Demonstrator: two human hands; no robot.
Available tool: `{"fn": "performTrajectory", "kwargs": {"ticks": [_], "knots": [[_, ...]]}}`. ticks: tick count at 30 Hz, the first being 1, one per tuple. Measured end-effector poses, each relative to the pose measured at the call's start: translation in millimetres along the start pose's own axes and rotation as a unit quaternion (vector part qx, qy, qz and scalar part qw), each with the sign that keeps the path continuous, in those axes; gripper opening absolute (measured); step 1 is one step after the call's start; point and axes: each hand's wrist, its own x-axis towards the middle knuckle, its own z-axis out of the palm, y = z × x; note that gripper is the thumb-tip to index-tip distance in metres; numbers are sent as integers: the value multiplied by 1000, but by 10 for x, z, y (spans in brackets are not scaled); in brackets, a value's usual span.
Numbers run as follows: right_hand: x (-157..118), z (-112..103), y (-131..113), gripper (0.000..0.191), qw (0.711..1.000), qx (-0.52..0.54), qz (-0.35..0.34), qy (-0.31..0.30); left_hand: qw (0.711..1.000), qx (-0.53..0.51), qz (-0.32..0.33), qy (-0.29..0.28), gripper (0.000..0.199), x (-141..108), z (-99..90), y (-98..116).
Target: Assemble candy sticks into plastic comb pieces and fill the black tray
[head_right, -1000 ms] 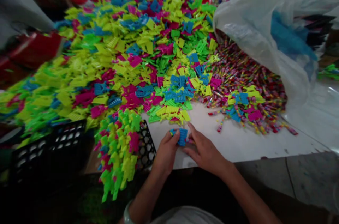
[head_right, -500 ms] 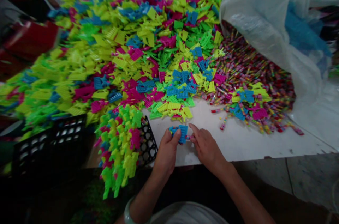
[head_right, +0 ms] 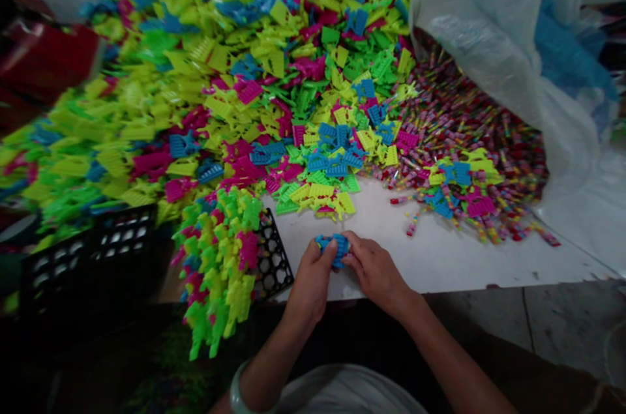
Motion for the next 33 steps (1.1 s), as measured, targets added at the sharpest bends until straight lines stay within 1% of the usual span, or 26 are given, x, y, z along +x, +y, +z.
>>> {"fn": "performTrajectory", "kwargs": {"ticks": [5, 10, 15, 18, 21, 23, 25, 26, 27, 28, 29, 30, 31, 32, 33], "knots": [[25, -27, 10, 40, 1000, -1, -2, -9, 1000, 8, -1, 9, 18, -12, 21, 2], [53, 17, 88, 36, 999, -43, -14, 24, 1000, 0, -5, 10, 19, -5, 50, -30], [91, -50, 80, 38, 999, -48, -17, -16, 1000, -29, -2, 6, 20, 39, 25, -44], [86, -113, 13, 43, 998, -59, 7, -16, 999, -38, 3, 2, 20, 63, 20, -36], [61, -103, -52, 45, 996, -80, 39, -19, 999, -31, 13, -2, 19, 68, 25, -16], [37, -81, -63, 42, 995, -72, 61, -26, 1000, -3, 24, -11, 17, 64, 17, -2], [17, -127, -31, 37, 996, -37, 79, -32, 998, 42, 40, -29, 17, 63, -10, 10], [12, -195, 3, 36, 995, -23, 92, -18, 996, 64, 52, -37, 18, 68, -31, 16], [13, -295, 47, 35, 994, -19, 110, 15, 993, 85, 69, -41, 20, 78, -54, 24], [23, -420, 100, 37, 989, -32, 131, 68, 989, 105, 94, -37, 22, 95, -77, 33], [44, -555, 157, 41, 977, -64, 153, 136, 983, 129, 126, -25, 24, 120, -97, 45], [77, -683, 215, 49, 957, -110, 169, 208, 974, 156, 166, -8, 25, 153, -109, 59], [123, -783, 269, 59, 934, -161, 176, 266, 960, 188, 210, 13, 27, 195, -109, 73], [179, -837, 314, 67, 916, -203, 171, 300, 941, 224, 253, 32, 29, 242, -96, 88], [243, -833, 347, 69, 910, -228, 156, 308, 919, 264, 290, 46, 32, 292, -69, 101]]}}
